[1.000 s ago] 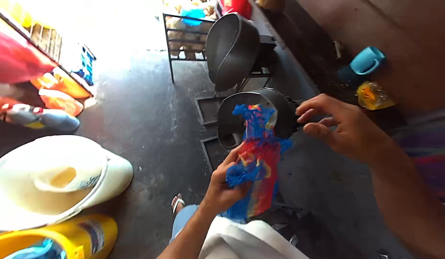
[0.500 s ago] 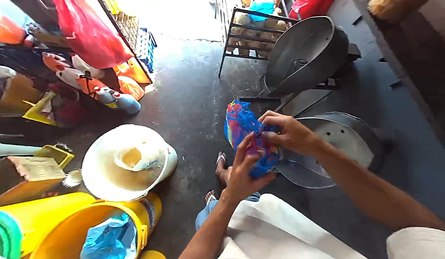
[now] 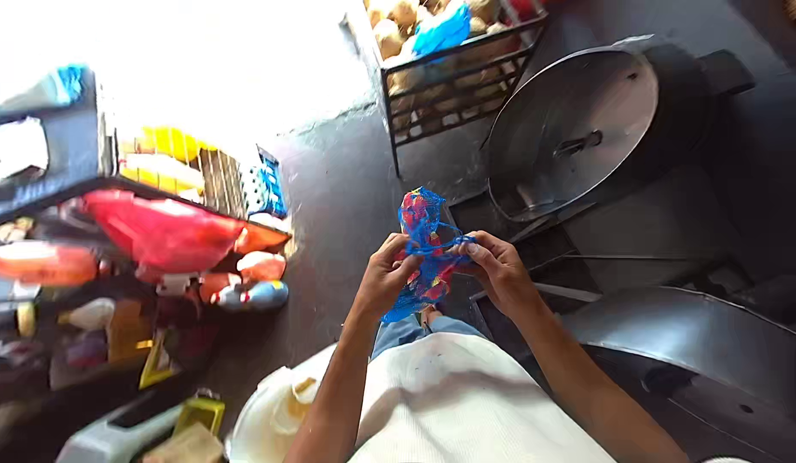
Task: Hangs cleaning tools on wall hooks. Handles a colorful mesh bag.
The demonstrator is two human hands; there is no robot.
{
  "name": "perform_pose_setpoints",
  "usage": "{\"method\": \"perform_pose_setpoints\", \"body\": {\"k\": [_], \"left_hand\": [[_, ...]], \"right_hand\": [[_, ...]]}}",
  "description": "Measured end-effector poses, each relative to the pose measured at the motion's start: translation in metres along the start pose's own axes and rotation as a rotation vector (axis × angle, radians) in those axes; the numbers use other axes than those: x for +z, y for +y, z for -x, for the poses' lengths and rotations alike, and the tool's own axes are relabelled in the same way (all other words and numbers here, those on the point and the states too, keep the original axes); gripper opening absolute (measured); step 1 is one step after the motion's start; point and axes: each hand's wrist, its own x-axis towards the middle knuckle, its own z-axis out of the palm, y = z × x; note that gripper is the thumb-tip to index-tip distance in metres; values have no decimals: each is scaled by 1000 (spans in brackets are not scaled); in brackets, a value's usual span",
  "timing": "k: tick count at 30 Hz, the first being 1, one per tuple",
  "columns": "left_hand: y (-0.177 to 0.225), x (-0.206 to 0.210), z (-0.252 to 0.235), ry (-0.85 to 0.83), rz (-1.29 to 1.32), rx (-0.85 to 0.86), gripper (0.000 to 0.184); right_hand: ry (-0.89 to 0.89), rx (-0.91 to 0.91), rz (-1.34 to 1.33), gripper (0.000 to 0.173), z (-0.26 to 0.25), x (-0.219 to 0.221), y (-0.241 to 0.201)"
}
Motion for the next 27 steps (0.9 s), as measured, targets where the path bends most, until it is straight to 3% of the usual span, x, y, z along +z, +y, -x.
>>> {"method": "perform_pose_setpoints", "body": {"k": [5,10,12,15,18,22,25,27], "left_hand": [[-5,-30,-136,69,342,-75,19],[-36,-65,-287,-198,454,-170,17],[-57,-86,-353,-238,518,-273,23],[-99,-101,-426,-183,623,-487,43],[-136,-98,-476,-165,613,-631,54],[-210,-33,-509,-289,395,-766,40],[-294,40,-536,-601,42,-805,34],[-352,97,-564,-858,-401,-714,21]], "right_hand": [[341,-179,18,23,-75,-56,-17],[784,-353,18,15,-135,-88,13],[963,-372,-214,20,-175,-84,29],[1134,-384,-790,40,-230,-94,53],[1334,-375,-1201,37,-272,-117,126],[1660,-345,-1332,24,-290,-152,248],[1694,-297,-1319,30,-287,-194,341],[1720,-244,-1330,24,-284,-243,382]]}}
